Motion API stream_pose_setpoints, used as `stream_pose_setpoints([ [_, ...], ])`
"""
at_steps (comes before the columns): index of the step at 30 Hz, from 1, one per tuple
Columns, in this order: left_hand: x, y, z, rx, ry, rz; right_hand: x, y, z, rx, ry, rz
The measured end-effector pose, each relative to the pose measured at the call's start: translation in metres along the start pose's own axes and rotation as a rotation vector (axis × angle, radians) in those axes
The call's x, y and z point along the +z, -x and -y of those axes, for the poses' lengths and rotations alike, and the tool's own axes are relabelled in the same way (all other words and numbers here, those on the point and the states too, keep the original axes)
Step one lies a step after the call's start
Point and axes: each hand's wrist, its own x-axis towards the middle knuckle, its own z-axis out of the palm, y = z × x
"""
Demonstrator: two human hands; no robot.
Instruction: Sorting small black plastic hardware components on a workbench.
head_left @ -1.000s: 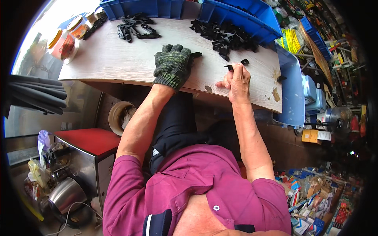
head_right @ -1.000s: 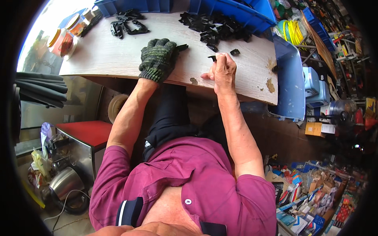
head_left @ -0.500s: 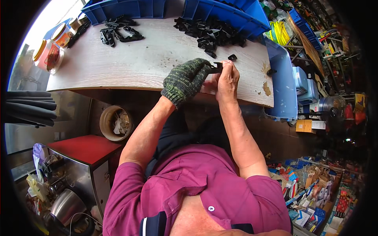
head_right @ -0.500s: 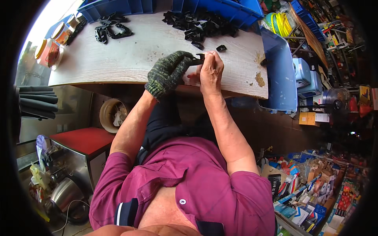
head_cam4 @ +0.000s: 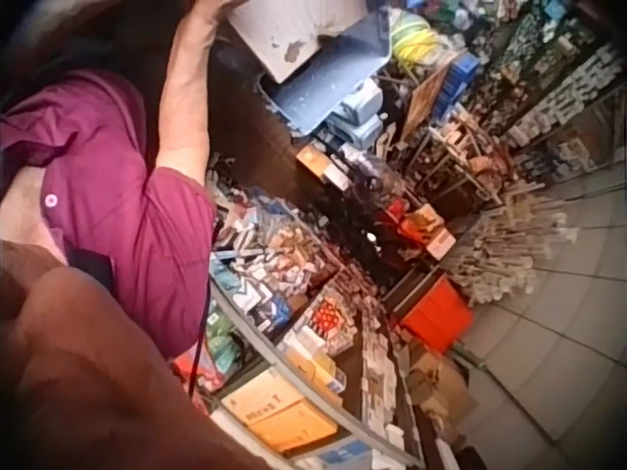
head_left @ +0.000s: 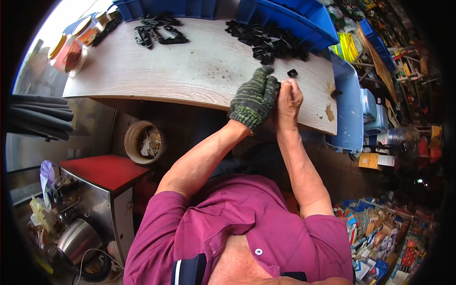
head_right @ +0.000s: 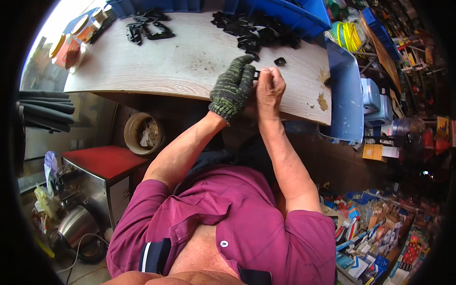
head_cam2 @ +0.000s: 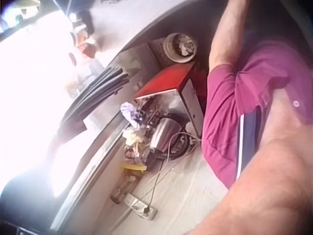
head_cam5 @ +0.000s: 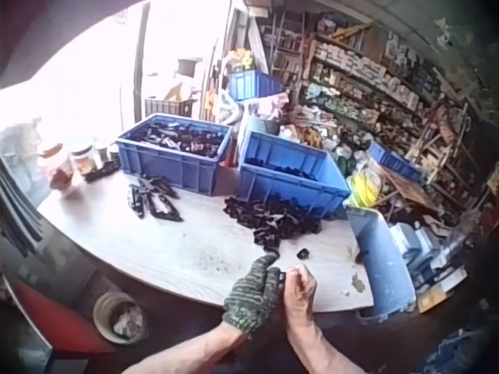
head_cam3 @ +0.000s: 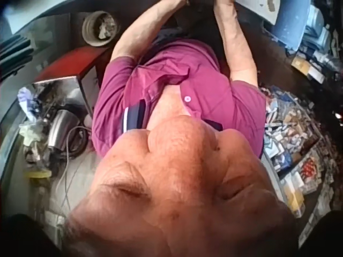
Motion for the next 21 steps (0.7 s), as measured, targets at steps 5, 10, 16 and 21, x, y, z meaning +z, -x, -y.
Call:
stream_pose_setpoints([
  [5,-0.049,-0.024,0.018,0.105,-0.376,0.031,0.007,0.007,0.031,0.332,-0.223,0.031],
  [10,-0.158,-0.092,0.059,-0.057,-0.981,-0.216,-0.016,-0.02,0.018,0.439,-0.353,-0.183],
  [16,-0.171,-0.087,0.048,-0.08,-1.158,-0.067,-0.095,-0.083,0.003,0.353,-0.274,-0.643],
  [21,-0.147,-0.054,0.044,0.285,-1.099,-0.024,-0.116,-0.081,-0.006,0.324,-0.144,-0.566],
])
